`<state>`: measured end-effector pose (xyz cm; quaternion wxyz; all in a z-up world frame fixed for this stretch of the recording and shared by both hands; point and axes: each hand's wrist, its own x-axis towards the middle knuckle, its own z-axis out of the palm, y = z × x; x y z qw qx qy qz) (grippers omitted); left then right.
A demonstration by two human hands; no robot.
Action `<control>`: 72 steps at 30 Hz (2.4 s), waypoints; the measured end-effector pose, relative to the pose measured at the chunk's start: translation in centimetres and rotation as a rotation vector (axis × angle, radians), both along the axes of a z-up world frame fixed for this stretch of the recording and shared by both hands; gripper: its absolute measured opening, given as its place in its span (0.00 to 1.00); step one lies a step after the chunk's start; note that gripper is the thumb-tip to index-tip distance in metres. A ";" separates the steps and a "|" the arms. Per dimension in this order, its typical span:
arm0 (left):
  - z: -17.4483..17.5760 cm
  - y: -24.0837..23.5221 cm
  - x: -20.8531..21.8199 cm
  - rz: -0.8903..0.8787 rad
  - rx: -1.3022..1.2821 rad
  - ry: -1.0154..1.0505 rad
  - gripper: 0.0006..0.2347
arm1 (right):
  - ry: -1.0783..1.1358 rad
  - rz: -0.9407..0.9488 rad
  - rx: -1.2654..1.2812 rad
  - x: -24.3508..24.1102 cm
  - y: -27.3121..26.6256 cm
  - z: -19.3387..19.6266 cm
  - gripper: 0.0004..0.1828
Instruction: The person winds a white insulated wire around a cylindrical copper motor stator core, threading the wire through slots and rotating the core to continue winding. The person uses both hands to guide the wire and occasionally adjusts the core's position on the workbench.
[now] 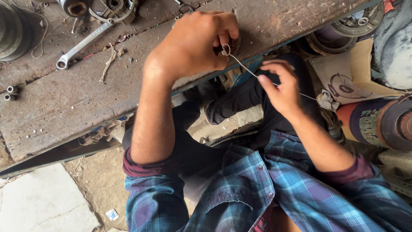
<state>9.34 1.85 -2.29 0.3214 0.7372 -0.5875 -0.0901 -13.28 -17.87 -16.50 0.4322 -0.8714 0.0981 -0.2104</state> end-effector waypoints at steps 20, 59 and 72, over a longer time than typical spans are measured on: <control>-0.5 0.0 -0.1 0.000 -0.030 0.016 0.13 | 0.205 0.098 0.724 -1.5 -0.2 -2.5 0.08; 0.9 1.1 -0.6 0.001 -0.049 0.007 0.15 | -0.305 0.487 0.843 -3.8 -0.9 6.9 0.16; -0.3 0.6 -1.0 0.104 0.001 -0.101 0.08 | 0.003 0.411 1.407 -4.3 1.6 3.2 0.18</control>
